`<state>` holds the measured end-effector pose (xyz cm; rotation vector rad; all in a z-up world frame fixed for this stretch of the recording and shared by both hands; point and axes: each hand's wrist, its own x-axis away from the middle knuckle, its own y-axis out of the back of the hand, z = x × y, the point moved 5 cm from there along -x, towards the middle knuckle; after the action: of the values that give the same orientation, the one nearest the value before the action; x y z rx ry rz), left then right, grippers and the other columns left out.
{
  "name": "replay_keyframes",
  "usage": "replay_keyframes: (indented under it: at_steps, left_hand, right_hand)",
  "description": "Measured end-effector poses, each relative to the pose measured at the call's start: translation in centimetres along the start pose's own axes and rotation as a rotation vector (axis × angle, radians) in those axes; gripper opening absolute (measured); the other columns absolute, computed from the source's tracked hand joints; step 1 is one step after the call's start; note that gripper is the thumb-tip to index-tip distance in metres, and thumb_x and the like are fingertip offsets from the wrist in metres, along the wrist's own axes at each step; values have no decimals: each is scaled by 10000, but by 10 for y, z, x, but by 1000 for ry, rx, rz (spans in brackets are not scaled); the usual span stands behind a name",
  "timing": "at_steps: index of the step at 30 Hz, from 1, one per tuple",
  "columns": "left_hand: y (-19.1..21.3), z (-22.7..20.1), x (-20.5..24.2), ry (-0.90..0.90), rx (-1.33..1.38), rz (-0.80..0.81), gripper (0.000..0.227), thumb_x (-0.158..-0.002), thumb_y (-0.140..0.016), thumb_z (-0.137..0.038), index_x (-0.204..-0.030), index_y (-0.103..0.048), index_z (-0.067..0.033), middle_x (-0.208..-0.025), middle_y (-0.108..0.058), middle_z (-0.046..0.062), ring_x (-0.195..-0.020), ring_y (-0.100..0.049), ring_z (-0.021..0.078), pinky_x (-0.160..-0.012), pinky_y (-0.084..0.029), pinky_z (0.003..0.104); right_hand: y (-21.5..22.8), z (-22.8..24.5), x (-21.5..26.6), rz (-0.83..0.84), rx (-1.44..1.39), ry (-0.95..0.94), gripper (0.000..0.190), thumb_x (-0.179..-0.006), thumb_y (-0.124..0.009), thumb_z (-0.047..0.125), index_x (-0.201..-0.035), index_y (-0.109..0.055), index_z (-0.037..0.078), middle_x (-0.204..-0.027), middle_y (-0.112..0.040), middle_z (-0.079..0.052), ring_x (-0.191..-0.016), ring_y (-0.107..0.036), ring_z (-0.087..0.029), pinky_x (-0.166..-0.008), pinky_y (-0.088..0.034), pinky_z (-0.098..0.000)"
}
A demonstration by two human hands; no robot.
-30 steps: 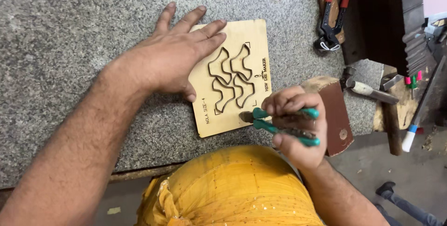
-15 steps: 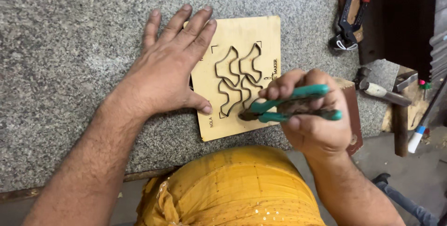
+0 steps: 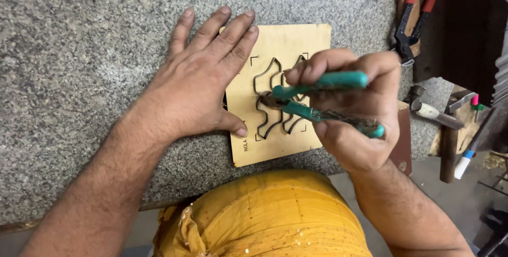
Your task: The person uses pliers to bend and shape a metal piece on a wooden template. They then use a hammer and a wooden block to flatten the metal piece. The person repeats this process for multiple metal pieces.
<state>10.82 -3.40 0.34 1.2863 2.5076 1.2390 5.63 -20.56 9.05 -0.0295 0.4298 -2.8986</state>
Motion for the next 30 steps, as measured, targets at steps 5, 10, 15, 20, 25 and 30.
replay_keyframes:
  at_steps: [5, 10, 15, 20, 25, 30]
  left_hand:
    - [-3, 1, 1, -21, 7, -27, 1539, -369, -945, -606, -1617, -181, -133, -1701, -142, 120, -1562, -63, 318, -1190, 98, 553]
    - [-4, 3, 0, -56, -11, -80, 1548, -363, -933, -649, -1609, -198, -96, -1680, -186, 150, -1551, -106, 340, -1204, 78, 572]
    - [-10, 7, 0, -45, -15, -53, 1522, -384, -933, -627, -1603, -200, -88, -1666, -207, 173, -1547, -137, 364, -1191, 56, 589]
    - [-5, 2, -2, -88, -55, -121, 1545, -360, -901, -691, -1598, -225, -59, -1631, -260, 197, -1519, -179, 369, -1204, 27, 611]
    - [-7, 4, -2, -35, -28, -23, 1530, -360, -907, -640, -1601, -208, -80, -1653, -232, 180, -1542, -151, 362, -1191, 45, 599]
    - [-3, 3, -4, -30, -23, 12, 1529, -378, -902, -658, -1604, -182, -95, -1663, -190, 178, -1543, -112, 358, -1182, 66, 588]
  right_hand:
    - [-1, 5, 1, -19, 139, -73, 509, -879, -552, -97, -1321, -407, 108, -1197, -570, -173, -1125, -621, -233, -1084, -495, -476]
    - [4, 4, -1, -30, 185, -40, 440, -839, -511, -116, -1227, -469, 84, -1124, -561, -145, -1070, -595, -215, -1029, -508, -481]
    - [9, -2, -6, -46, 109, -12, 416, -799, -452, -127, -1143, -480, 105, -1010, -545, -99, -928, -555, -177, -940, -495, -447]
    - [15, -7, -8, -72, 30, 8, 359, -798, -454, -138, -1064, -480, 102, -966, -538, -80, -877, -536, -165, -886, -482, -423]
    - [21, -13, 1, -165, -62, 35, 324, -838, -497, -135, -1068, -496, 93, -968, -555, -87, -879, -552, -179, -870, -481, -410]
    - [23, -10, -10, -198, -58, -5, 391, -802, -539, -117, -1145, -505, 66, -1046, -588, -137, -980, -573, -235, -969, -484, -454]
